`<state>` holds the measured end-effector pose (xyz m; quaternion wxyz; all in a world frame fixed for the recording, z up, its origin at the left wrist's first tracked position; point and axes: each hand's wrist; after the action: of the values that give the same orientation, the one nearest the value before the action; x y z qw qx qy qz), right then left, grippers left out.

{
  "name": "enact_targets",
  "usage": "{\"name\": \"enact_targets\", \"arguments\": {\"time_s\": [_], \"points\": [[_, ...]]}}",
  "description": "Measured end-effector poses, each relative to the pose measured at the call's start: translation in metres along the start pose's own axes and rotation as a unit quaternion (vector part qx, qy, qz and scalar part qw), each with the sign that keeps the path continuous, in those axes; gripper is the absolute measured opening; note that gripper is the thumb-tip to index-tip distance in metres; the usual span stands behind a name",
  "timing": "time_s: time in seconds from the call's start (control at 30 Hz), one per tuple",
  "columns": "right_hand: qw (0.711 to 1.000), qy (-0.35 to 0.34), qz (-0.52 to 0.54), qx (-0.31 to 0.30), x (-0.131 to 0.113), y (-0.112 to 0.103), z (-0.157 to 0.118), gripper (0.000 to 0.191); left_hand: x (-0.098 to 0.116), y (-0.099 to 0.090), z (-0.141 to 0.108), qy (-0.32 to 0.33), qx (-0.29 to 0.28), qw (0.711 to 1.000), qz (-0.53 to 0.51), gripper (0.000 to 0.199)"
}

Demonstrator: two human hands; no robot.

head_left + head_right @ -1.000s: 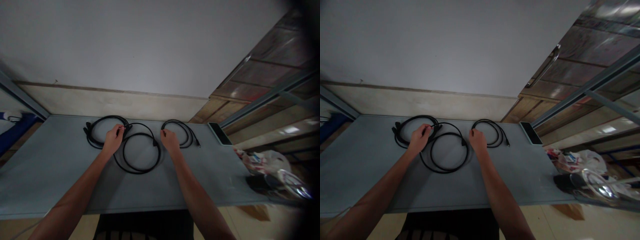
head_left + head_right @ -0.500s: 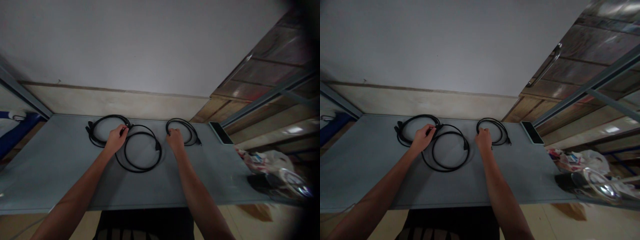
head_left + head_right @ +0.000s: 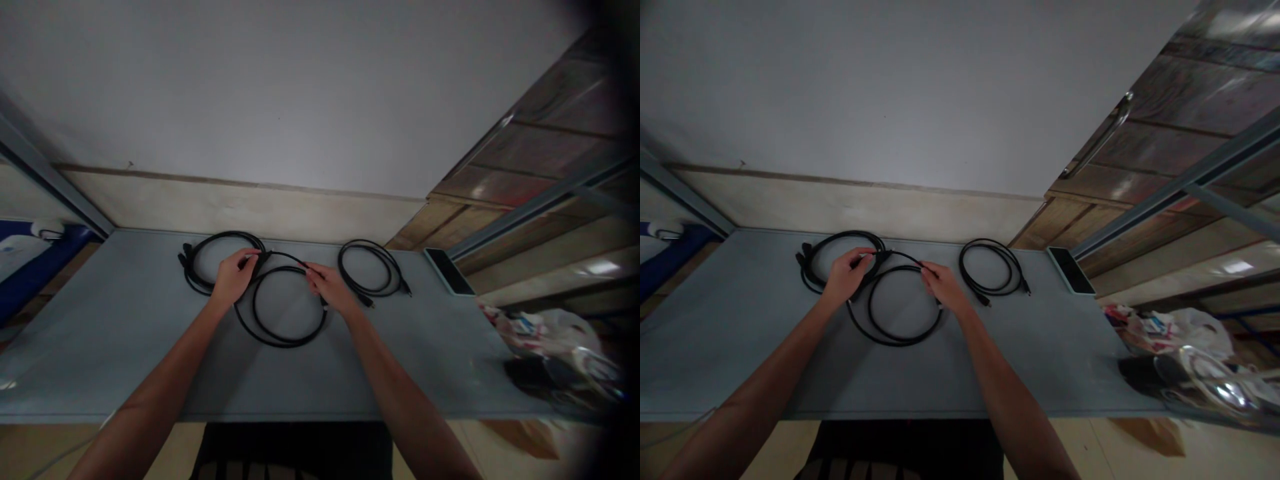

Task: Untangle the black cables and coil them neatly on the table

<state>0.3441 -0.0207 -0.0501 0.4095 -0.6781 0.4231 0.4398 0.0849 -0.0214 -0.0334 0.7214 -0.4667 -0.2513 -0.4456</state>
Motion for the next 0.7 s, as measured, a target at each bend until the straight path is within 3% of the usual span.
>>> {"name": "enact_targets", "arguments": {"time_s": [0.1,0.2,0.3,0.53,0.7], "points": [[0.998,0.025,0.055,-0.018,0.001,-0.024,-0.002,0.032,-0.005,-0.008,0.006,-0.101,-0.022,0.986,-0.134,0.036],[0.989,0.077,0.056,-0.113,0.001,-0.054,-0.007,0.030,-0.012,-0.018,0.009,-0.151,-0.046,0.965,-0.209,0.038],[0.981,0.100,0.101,-0.128,0.002,-0.075,-0.012,0.031,-0.017,-0.025,0.010,-0.163,-0.096,0.955,-0.227,0.039],[0.968,0.150,0.104,-0.174,0.007,-0.091,-0.017,0.025,-0.022,-0.036,0.009,-0.176,-0.222,0.930,-0.234,0.039],[0.971,0.136,0.135,-0.143,0.015,-0.112,-0.020,0.022,-0.020,-0.049,0.009,-0.187,-0.221,0.926,-0.241,0.042]]}}
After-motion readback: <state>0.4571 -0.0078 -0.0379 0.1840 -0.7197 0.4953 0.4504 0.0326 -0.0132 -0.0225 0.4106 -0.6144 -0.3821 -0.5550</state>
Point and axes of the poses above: each hand's wrist, its own z-axis towards the middle knuckle, its own y-axis out of the palm, x = y × z, and after that the axes turned 15 degrees about y, right-handed
